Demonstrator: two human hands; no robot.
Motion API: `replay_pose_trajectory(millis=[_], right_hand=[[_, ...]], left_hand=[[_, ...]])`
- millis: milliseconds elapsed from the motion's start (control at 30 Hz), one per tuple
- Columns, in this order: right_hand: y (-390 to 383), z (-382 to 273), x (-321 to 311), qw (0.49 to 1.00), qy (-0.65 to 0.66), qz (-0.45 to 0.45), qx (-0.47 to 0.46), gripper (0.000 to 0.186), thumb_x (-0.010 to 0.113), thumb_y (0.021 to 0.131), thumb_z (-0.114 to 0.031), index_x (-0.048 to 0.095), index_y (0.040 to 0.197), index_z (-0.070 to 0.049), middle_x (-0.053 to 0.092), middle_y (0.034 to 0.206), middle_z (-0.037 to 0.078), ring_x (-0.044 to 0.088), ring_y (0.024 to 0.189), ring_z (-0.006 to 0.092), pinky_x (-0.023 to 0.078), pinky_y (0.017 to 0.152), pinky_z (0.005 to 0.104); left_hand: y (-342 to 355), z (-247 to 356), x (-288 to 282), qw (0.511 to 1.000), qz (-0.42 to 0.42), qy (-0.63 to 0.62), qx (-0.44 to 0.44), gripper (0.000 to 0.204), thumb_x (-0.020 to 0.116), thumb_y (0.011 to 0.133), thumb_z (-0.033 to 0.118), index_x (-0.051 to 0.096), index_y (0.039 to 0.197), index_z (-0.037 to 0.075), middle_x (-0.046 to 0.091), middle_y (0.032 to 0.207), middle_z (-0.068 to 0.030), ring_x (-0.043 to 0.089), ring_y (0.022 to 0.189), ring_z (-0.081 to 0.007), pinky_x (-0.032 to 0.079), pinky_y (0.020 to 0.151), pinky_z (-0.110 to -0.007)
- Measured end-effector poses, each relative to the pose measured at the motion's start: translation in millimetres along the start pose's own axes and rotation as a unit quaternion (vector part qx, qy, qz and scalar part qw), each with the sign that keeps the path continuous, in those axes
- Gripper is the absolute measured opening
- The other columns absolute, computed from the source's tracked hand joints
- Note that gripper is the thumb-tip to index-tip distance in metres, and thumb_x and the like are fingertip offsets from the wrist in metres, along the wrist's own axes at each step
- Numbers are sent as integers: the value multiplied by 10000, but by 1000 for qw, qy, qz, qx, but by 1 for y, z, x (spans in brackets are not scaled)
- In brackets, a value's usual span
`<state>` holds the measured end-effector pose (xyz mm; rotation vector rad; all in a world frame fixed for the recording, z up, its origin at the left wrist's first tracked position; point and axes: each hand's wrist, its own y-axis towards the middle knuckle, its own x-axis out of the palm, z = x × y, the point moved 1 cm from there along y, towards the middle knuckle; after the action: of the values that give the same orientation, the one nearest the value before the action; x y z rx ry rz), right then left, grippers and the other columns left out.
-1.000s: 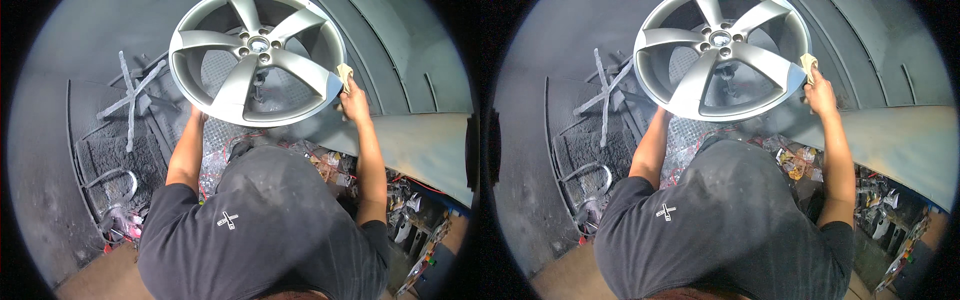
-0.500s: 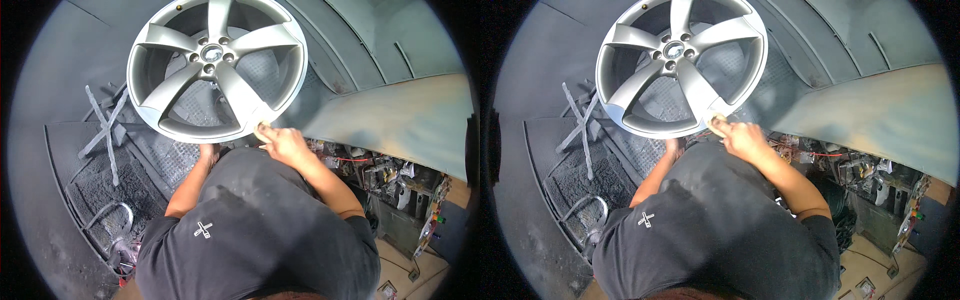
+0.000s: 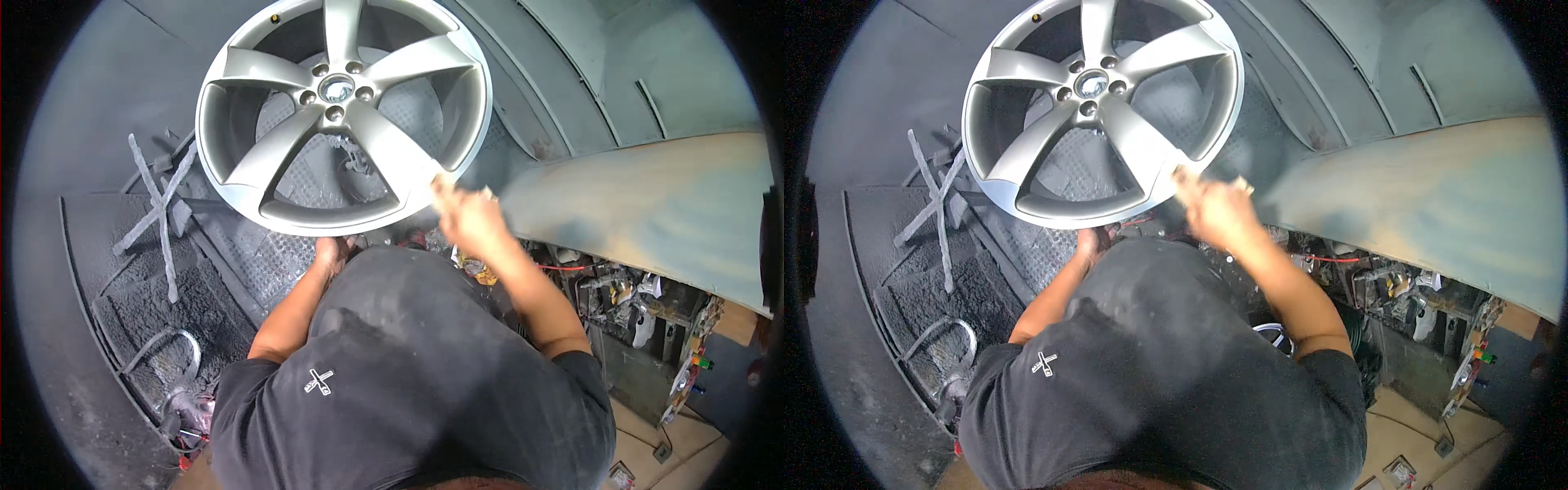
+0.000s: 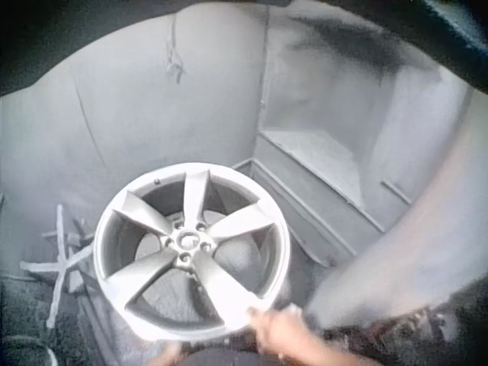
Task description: The person wipes a wheel with a cloth, applies paint using a spray gun, and then picks up the wheel to carry it through a doorway.
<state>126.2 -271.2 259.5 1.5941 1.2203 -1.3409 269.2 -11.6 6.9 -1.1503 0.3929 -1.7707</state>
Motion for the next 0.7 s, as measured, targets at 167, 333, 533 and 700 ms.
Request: replay_pose_trajectory(millis=[167, 333, 533, 700], right_hand=[[21, 37, -2, 973, -53, -200, 107, 594, 631, 788, -164, 558, 1375, -221, 713, 917, 182, 705, 844, 379, 561, 770, 511], [111, 118, -54, 988, -101, -76, 88, 656, 580, 794, -62, 539, 1401, -306, 710, 954, 187, 709, 884, 357, 566, 786, 493], [100, 53, -81, 966, -121, -221, 57, 660, 552, 779, -30, 528, 1409, -224, 687, 1022, 251, 672, 970, 393, 535, 859, 489], [61, -9, -73, 948, -85, -306, 28, 607, 566, 771, -54, 555, 1370, -149, 696, 1040, 233, 684, 960, 388, 534, 864, 508]], left_hand=[[11, 1, -20, 999, 22, 30, 23, 350, 444, 1042, 351, 580, 1168, 55, 635, 1107, -92, 612, 994, -229, 515, 874, -433], [-12, 24, 13, 997, 77, -5, 26, 304, 441, 1040, 317, 605, 1089, 65, 641, 932, -62, 605, 851, -204, 521, 788, -395], [6, 10, -16, 998, 42, -16, 43, 328, 430, 1046, 332, 577, 1163, 64, 646, 1044, -89, 618, 952, -225, 523, 815, -399], [25, 4, -42, 995, 45, 26, 80, 363, 439, 1035, 368, 581, 1175, 66, 658, 1036, -84, 630, 937, -226, 523, 806, -402]])
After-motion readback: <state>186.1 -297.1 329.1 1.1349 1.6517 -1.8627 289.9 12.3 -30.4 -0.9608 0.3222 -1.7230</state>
